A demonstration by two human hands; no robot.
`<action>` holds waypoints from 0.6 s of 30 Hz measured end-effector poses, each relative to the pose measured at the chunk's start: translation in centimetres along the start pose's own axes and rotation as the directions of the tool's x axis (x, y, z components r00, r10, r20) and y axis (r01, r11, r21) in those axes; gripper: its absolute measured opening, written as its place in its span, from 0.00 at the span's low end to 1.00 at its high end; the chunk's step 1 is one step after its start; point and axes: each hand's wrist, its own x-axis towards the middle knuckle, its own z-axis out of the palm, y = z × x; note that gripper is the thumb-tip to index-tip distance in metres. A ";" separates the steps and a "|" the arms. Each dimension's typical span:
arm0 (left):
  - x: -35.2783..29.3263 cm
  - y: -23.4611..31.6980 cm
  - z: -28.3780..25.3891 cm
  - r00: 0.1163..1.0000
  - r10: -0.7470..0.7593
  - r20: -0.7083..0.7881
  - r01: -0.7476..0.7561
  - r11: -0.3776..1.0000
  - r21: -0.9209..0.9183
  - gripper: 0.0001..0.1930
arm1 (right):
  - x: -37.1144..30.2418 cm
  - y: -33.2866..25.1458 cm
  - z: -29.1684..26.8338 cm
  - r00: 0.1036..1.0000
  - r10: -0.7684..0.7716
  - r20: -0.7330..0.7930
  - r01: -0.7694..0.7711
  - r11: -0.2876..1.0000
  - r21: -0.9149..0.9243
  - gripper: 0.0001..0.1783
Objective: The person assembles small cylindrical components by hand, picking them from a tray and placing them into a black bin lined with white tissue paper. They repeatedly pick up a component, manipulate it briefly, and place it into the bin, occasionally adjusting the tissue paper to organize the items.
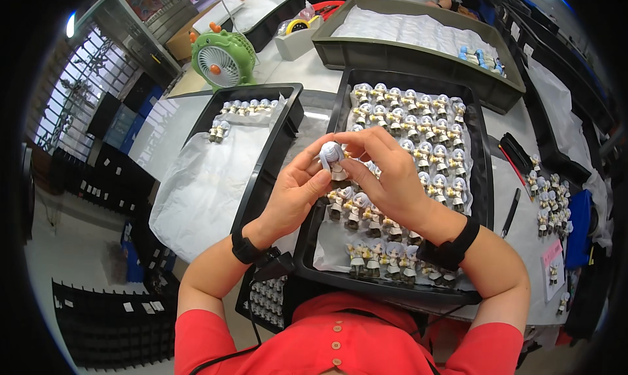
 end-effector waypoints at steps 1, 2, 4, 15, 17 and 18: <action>0.0 -0.1 -0.1 1.000 -0.015 0.005 0.015 1.000 -0.005 0.29 | 0.1 0.1 0.0 1.000 -0.012 0.006 0.012 1.000 -0.016 0.19; 0.0 -0.1 -0.1 1.000 -0.015 0.004 0.015 1.000 -0.011 0.29 | 0.0 0.2 0.1 1.000 0.017 0.021 -0.018 0.999 0.030 0.18; 0.0 -0.2 -0.1 1.000 -0.016 0.001 0.016 1.000 -0.023 0.29 | -0.2 0.6 0.4 0.996 0.072 0.055 -0.078 0.989 0.124 0.18; 0.0 0.1 -0.5 0.987 -0.147 -0.070 0.150 0.988 0.036 0.27 | -0.7 1.9 0.3 0.908 0.365 0.207 -0.417 0.840 0.347 0.13; 0.0 0.2 -0.6 0.984 -0.167 -0.067 0.169 0.985 0.022 0.27 | -0.6 1.9 0.3 0.901 0.375 0.217 -0.430 0.835 0.344 0.13; 0.0 0.2 -0.5 0.983 -0.172 -0.060 0.173 0.985 0.015 0.27 | -0.7 2.0 0.3 0.899 0.378 0.220 -0.434 0.831 0.348 0.13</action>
